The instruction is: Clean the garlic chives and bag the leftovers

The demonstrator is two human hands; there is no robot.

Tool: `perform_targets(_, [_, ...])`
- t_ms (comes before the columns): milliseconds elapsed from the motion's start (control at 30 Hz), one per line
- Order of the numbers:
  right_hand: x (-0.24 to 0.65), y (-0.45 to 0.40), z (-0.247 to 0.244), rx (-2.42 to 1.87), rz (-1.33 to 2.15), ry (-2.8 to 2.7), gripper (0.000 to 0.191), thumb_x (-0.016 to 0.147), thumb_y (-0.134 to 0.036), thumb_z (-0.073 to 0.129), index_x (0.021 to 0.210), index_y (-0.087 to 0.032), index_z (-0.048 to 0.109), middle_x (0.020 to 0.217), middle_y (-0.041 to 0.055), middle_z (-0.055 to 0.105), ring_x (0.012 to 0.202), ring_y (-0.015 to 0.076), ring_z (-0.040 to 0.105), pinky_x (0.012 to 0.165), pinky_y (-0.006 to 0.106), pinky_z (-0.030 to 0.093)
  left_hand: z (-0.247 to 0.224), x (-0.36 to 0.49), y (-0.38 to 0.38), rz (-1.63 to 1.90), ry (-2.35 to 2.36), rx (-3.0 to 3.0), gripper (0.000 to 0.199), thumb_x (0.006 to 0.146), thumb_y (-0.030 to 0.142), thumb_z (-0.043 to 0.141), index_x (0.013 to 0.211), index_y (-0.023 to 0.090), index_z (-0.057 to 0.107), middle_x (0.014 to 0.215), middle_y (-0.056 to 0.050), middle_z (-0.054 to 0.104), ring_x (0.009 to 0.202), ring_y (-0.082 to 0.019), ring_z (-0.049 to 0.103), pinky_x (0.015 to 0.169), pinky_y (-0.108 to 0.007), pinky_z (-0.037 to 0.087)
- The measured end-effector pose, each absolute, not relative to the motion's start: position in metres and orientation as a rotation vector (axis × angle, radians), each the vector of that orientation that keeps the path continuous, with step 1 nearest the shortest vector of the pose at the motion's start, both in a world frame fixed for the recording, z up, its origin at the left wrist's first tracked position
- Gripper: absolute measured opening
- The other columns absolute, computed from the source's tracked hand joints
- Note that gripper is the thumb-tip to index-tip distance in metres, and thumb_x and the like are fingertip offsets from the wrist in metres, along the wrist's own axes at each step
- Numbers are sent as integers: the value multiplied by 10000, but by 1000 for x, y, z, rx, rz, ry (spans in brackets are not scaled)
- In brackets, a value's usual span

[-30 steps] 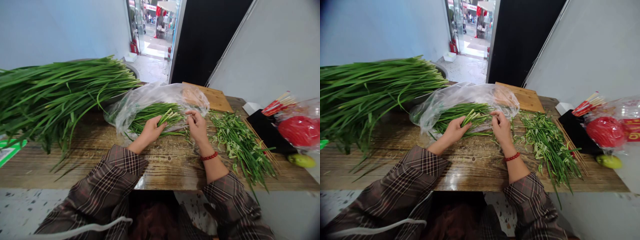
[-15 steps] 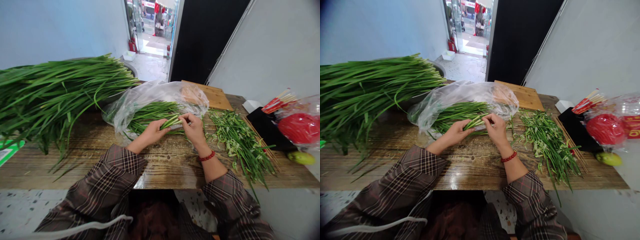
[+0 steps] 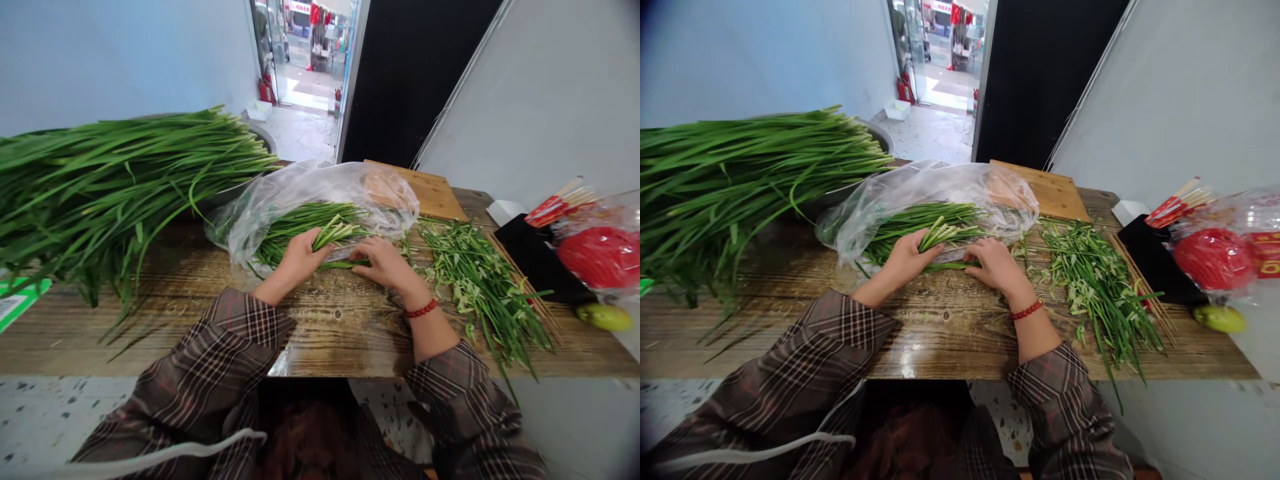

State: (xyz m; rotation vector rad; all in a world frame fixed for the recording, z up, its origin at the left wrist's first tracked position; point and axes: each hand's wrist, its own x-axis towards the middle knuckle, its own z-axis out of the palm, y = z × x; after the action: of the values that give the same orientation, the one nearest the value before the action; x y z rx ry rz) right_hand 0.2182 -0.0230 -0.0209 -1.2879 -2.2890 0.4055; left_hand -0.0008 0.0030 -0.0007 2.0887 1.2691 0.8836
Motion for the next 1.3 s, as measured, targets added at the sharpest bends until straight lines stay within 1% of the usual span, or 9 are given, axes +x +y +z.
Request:
perform_targets(133, [213,-22,-24,-1284,397,-2234,50,800,-171,663,784,-216,679,808,40,655,810,197,569,788,339,409,-2,-1,4,902,1264,2059,119,812,271,563,761,172,604,707,8,598,697,-168,530,657,-264,373])
perform_targets(300, [211,-23,-18,-1183,603,-1900,83,825,-243,621,779,-206,679,764,17,664,711,160,567,686,295,430,-6,-4,7,953,1289,2073,189,835,315,536,742,172,617,716,-9,610,715,-182,534,668,-277,387])
perform_targets(567, [207,-19,-25,-1211,762,-1512,189,796,-387,623,784,-200,653,684,-13,608,617,132,503,591,272,383,-12,-4,8,792,1111,2086,199,837,314,550,724,163,612,670,10,590,676,-161,531,644,-256,388])
perform_targets(800, [199,-18,-23,-1138,742,-1252,170,819,-384,598,829,-214,591,754,-1,622,717,146,556,721,288,447,-11,-4,9,813,1108,2100,185,839,321,544,783,164,623,732,-12,621,717,-181,549,697,-285,414])
perform_targets(967, [222,-14,-21,-1194,627,-1119,181,840,-398,569,861,-219,589,693,-16,587,660,145,542,662,280,454,-7,-4,8,852,1204,2105,169,844,305,519,750,180,582,698,-3,593,706,-180,536,670,-280,396])
perform_targets(1033, [237,-14,-21,-1284,508,-1237,201,855,-400,563,810,-215,627,687,-2,598,667,162,548,685,309,459,-6,-4,7,862,1226,2103,174,845,308,513,731,185,559,680,9,574,700,-172,528,652,-269,385])
perform_targets(1133, [255,-15,-21,-1451,223,-1520,158,822,-346,626,734,-224,676,814,55,654,822,230,582,823,400,449,-6,-4,7,874,1228,2100,181,844,323,516,734,185,557,680,14,571,692,-168,523,646,-266,384])
perform_targets(1200, [257,-15,-21,-1463,105,-1616,70,787,-284,657,780,-230,700,962,87,663,964,269,577,902,438,423,-7,-4,8,879,1217,2102,186,848,330,509,761,179,575,698,10,578,699,-169,524,657,-268,388])
perform_targets(1300, [247,-14,-21,-1369,219,-1661,127,836,-299,597,837,-224,699,955,77,673,953,245,598,883,410,444,-7,-4,8,875,1210,2107,194,849,333,503,797,171,596,713,5,586,704,-171,526,667,-271,391])
